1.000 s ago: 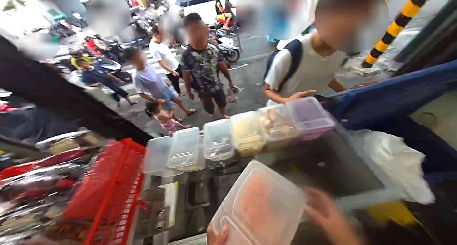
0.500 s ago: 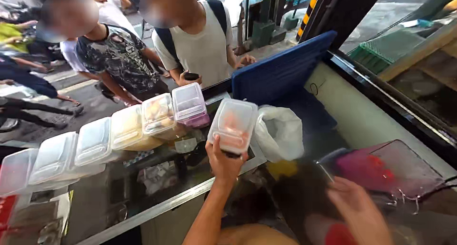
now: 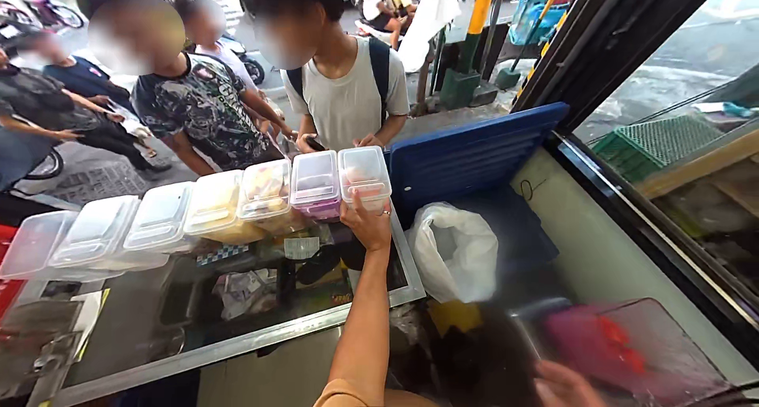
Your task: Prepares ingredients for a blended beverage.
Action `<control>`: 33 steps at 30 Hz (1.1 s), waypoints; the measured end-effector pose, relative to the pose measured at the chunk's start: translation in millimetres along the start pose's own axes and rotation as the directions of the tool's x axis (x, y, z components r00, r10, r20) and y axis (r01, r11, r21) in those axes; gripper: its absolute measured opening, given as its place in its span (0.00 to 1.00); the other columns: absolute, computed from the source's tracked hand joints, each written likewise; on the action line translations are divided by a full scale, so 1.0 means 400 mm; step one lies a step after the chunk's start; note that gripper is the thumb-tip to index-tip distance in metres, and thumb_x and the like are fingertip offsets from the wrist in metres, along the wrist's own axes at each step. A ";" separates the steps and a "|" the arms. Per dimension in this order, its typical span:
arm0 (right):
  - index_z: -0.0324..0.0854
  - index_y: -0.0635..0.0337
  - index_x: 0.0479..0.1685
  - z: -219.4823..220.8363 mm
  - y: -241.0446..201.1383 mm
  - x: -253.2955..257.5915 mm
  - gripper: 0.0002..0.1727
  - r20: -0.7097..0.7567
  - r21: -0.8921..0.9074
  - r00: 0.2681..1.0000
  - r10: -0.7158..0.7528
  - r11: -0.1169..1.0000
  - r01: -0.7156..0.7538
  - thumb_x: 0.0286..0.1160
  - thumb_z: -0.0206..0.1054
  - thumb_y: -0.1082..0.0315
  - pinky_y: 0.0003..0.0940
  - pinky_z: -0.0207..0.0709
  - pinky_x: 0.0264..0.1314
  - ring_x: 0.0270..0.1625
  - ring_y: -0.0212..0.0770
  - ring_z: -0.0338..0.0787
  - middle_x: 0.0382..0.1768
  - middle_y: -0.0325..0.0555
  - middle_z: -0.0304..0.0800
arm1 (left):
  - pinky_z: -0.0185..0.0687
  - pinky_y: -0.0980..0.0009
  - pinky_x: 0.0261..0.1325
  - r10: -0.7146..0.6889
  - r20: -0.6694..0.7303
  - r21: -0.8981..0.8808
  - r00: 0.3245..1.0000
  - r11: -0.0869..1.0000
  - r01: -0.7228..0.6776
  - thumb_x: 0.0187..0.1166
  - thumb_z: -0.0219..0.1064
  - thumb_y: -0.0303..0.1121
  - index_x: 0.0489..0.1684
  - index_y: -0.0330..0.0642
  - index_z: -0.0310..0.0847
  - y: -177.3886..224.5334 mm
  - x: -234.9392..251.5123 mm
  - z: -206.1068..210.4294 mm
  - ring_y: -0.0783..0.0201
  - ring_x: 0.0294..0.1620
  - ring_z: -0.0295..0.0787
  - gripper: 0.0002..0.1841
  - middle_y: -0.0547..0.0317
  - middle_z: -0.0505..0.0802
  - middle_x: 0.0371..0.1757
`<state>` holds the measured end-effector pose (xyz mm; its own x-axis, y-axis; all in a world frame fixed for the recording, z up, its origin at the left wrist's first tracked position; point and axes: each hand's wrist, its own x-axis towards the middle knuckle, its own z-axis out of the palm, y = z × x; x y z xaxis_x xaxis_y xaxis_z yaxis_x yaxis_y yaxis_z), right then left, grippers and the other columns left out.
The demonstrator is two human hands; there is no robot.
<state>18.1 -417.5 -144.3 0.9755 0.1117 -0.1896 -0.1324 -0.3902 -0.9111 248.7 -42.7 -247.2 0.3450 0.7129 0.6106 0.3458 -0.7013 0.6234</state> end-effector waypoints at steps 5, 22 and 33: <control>0.75 0.72 0.70 0.040 -0.020 0.033 0.23 0.031 -0.103 0.999 0.007 0.995 -0.004 0.82 0.66 0.65 0.37 0.86 0.61 0.58 0.42 0.90 0.64 0.62 0.85 | 0.74 0.44 0.73 -0.095 0.086 0.010 0.992 0.996 0.094 0.52 0.89 0.55 0.88 0.55 0.64 0.010 0.023 0.022 0.30 0.77 0.67 0.56 0.26 0.66 0.79; 0.38 0.45 0.96 0.693 -0.468 0.618 0.52 0.053 0.458 0.951 0.304 0.839 -0.294 0.80 0.65 0.37 0.69 0.80 0.67 0.82 0.66 0.73 0.88 0.62 0.59 | 0.67 0.38 0.81 0.487 0.766 -0.139 0.419 0.763 -0.631 0.66 0.81 0.39 0.76 0.53 0.80 -0.242 0.501 -0.286 0.36 0.83 0.71 0.33 0.40 0.81 0.78; 0.67 0.52 0.82 0.796 -0.501 0.721 0.42 -0.191 0.563 0.912 0.363 0.802 -0.202 0.68 0.82 0.52 0.54 0.91 0.50 0.55 0.56 0.93 0.64 0.57 0.87 | 0.68 0.43 0.81 0.529 0.681 -0.114 0.507 0.760 -0.640 0.72 0.76 0.41 0.76 0.56 0.80 -0.269 0.461 -0.250 0.38 0.82 0.72 0.29 0.40 0.80 0.80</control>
<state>269.9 -15.9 -132.8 0.8750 -0.2143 -0.4340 -0.4017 0.1788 -0.8981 187.9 164.7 -152.8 0.9517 -0.0125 0.3068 -0.0577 -0.9887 0.1385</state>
